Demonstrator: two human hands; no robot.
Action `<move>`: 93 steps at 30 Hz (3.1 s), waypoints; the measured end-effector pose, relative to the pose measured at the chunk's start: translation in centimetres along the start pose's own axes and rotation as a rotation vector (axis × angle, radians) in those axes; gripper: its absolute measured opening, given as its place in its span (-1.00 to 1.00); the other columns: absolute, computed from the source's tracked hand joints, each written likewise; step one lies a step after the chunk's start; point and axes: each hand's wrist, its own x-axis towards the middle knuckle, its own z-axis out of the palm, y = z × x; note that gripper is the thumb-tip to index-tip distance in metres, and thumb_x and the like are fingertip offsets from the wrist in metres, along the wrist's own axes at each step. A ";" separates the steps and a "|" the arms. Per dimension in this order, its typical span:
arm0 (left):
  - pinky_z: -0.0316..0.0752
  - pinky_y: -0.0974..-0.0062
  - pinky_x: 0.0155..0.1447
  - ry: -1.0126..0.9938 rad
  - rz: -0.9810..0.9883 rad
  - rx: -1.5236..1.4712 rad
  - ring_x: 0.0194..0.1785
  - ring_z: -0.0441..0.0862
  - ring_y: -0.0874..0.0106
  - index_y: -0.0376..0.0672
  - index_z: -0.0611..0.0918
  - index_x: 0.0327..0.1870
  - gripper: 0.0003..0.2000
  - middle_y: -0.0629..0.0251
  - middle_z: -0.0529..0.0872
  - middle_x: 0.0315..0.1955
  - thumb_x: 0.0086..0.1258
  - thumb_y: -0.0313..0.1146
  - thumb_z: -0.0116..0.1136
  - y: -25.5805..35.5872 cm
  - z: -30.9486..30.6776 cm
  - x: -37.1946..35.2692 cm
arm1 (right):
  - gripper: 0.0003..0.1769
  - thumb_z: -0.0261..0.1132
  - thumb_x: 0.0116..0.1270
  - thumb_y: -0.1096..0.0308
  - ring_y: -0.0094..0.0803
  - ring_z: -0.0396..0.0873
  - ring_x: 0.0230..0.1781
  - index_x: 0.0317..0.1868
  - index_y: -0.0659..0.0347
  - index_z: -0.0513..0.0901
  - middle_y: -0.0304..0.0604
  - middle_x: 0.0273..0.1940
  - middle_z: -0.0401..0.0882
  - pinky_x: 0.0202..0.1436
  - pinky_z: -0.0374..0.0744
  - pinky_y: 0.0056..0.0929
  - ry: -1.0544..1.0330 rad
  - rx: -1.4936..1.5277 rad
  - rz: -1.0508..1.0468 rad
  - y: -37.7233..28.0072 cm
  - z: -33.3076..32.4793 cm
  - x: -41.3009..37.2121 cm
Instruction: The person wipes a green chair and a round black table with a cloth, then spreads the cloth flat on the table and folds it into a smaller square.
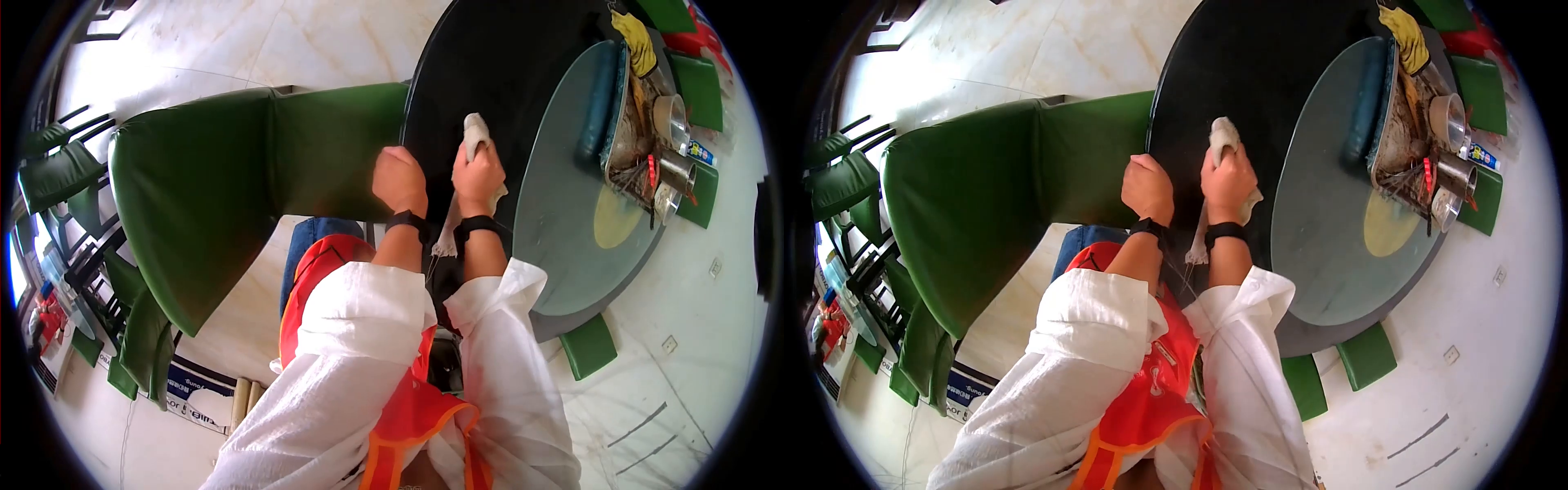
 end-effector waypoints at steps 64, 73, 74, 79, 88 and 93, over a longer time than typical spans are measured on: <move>0.45 0.28 -0.38 0.062 0.026 0.054 -0.43 0.55 0.20 -0.12 0.48 -0.57 -0.77 0.22 0.57 -0.57 0.28 -0.31 -0.17 0.1 0.6 -0.5 | -0.81 0.31 -0.01 0.20 -0.21 0.59 -0.43 -0.43 0.11 0.66 -0.18 -0.30 0.61 -0.37 0.57 -0.27 -0.215 0.242 -0.447 -4.4 3.7 10.7; 0.45 0.23 -0.39 0.099 0.064 -0.039 -0.47 0.54 0.09 -0.19 0.49 -0.56 -0.72 0.09 0.57 -0.59 0.33 -0.34 -0.24 0.0 0.4 -0.4 | -0.63 0.17 0.19 0.03 -0.03 0.57 -0.20 -0.13 0.07 0.62 -0.06 -0.20 0.62 -0.17 0.53 -0.17 -0.278 0.160 -0.128 -2.6 5.9 22.5; 0.45 0.23 -0.39 0.102 0.063 -0.039 -0.47 0.54 0.09 -0.19 0.49 -0.56 -0.72 0.09 0.57 -0.59 0.33 -0.34 -0.24 0.0 0.5 -0.4 | -0.62 0.16 0.20 0.01 -0.03 0.57 -0.20 -0.12 0.06 0.62 -0.06 -0.20 0.62 -0.17 0.52 -0.16 -0.318 0.140 -0.093 -2.4 5.9 22.9; 0.45 0.31 -0.38 0.153 0.074 0.007 -0.45 0.54 0.21 -0.13 0.46 -0.59 -0.77 0.22 0.56 -0.59 0.26 -0.33 -0.17 0.0 0.8 -0.5 | -0.62 0.16 0.20 0.04 -0.05 0.57 -0.20 -0.13 0.13 0.62 -0.04 -0.19 0.62 -0.17 0.54 -0.19 -0.300 0.175 -0.159 -3.8 5.0 18.1; 0.44 0.18 -0.41 0.106 0.043 -0.023 -0.48 0.54 0.05 -0.21 0.51 -0.54 -0.68 0.05 0.59 -0.56 0.35 -0.29 -0.25 0.2 0.5 -0.6 | -0.87 0.29 0.00 0.28 -0.16 0.58 -0.40 -0.46 0.15 0.61 -0.12 -0.29 0.58 -0.36 0.56 -0.27 -0.308 0.373 -0.423 -5.6 2.4 7.9; 0.43 0.17 -0.39 0.105 0.026 -0.054 -0.45 0.54 0.04 -0.21 0.52 -0.52 -0.68 0.05 0.59 -0.55 0.36 -0.28 -0.26 0.0 0.6 -0.6 | -0.76 0.26 0.08 0.16 -0.12 0.58 -0.40 -0.44 0.17 0.62 -0.08 -0.32 0.59 -0.34 0.56 -0.21 -0.175 0.208 -0.284 -4.0 5.3 12.7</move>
